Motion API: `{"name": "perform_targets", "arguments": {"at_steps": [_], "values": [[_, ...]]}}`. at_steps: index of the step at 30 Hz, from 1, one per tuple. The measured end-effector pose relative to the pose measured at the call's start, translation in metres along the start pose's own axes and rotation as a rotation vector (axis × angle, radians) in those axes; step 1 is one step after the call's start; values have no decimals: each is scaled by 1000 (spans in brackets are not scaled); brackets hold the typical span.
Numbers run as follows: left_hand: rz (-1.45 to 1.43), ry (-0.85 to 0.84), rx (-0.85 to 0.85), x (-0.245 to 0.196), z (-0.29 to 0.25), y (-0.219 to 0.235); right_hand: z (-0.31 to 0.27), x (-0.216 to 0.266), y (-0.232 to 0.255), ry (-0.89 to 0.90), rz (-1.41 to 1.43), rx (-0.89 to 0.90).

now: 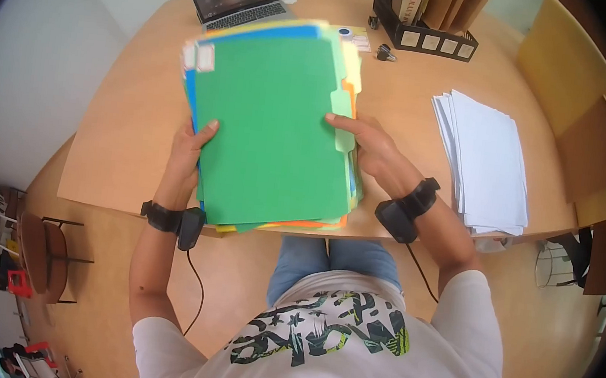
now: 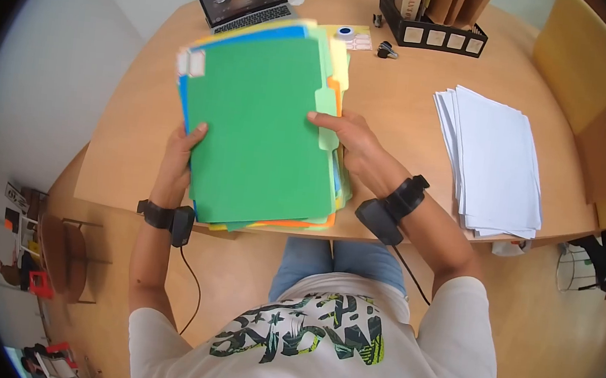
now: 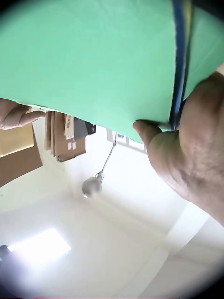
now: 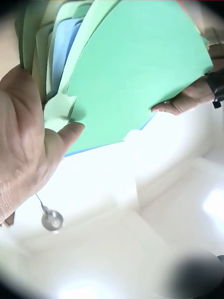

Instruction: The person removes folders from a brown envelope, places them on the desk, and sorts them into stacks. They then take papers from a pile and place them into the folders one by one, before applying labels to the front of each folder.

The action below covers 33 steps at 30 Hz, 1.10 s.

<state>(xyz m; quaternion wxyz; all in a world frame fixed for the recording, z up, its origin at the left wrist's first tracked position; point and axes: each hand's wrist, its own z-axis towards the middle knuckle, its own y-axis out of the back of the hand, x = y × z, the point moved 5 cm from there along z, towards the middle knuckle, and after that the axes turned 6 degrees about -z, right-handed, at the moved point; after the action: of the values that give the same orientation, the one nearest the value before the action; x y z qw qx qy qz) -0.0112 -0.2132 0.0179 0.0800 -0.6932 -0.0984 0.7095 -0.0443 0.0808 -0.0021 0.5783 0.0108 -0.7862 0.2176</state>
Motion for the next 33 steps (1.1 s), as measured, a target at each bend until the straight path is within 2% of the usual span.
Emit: {"name": "perform_targets", "arguments": {"at_steps": [4,5,7,10,13,16,19,22,25,28,31,33], "values": [[47,-379,36,-52,-11,-30,-32,60,-12,465,-236,-71],[60,-475,61,-59,-12,-34,-35,65,-11,511,-259,-68],[113,-554,57,-56,-12,-33,-41,78,-6,621,-304,-68],[128,-665,66,-46,-17,-44,-46,71,3,760,-337,-104],[115,-656,55,-37,-15,-47,-46,65,10,696,-370,-113],[152,-705,21,-45,-16,-49,-57,77,0,703,-408,-46],[105,-870,105,-74,-17,-69,-63,102,1,822,-255,11],[252,-882,-21,-81,-11,-80,-54,109,-2,951,-322,-38],[281,-863,-121,-79,-9,-69,-56,111,1,1056,-397,-55],[241,-946,-158,-91,-21,-82,-66,119,-6,1007,-228,-165],[343,-1018,-318,-111,-20,-84,-69,123,-19,916,-458,-156],[100,-926,-245,-131,-13,-86,-69,120,-18,884,-412,-141]]}}
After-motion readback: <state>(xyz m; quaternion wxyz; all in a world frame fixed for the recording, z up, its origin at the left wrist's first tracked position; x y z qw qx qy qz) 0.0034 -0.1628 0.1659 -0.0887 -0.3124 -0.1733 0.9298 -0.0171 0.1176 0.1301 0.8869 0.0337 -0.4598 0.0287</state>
